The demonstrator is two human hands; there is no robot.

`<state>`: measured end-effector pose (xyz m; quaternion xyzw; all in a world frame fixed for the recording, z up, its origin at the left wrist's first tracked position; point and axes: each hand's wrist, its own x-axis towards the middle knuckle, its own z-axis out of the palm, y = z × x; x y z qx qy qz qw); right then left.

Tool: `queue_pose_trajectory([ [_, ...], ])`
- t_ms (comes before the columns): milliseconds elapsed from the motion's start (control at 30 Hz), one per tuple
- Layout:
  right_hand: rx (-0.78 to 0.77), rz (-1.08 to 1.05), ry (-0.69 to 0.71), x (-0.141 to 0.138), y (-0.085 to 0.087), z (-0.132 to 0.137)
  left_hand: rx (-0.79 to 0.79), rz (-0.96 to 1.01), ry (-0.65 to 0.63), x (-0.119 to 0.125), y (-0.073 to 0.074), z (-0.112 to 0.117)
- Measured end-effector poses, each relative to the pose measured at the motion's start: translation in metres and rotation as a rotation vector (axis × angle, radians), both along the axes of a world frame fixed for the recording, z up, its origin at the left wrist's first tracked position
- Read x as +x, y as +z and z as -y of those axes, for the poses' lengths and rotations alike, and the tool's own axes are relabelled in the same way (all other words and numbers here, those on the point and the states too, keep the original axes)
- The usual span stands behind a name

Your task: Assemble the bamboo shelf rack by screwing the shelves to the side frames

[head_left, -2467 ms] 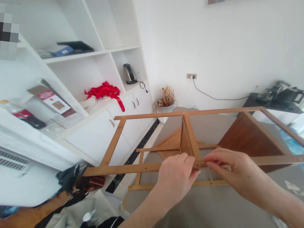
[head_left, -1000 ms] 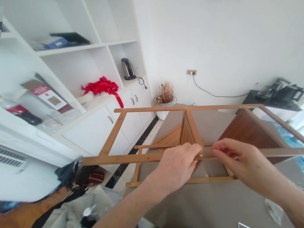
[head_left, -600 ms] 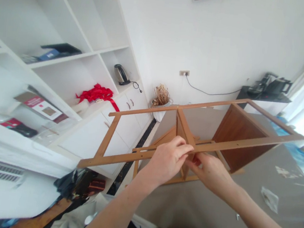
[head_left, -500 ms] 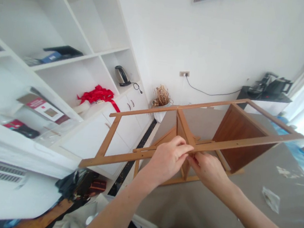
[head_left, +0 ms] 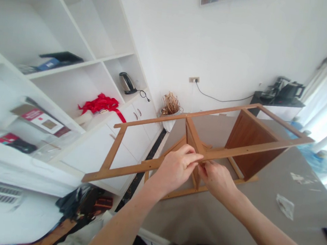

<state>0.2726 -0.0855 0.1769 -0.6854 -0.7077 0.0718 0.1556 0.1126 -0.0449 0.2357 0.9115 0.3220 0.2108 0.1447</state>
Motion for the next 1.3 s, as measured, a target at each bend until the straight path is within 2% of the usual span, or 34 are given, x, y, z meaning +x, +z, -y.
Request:
queue_pose_trajectory([
  [700, -0.041, -0.012, -0.062, -0.0081, 0.0037, -0.0004, -0.031, 0.033, 0.025, 0.0066, 0.0005, -0.0035],
  [1300, -0.052, -0.002, -0.082, -0.0099, -0.0016, -0.0028, -0.042, 0.057, 0.029, 0.0083, 0.0004, -0.0070],
])
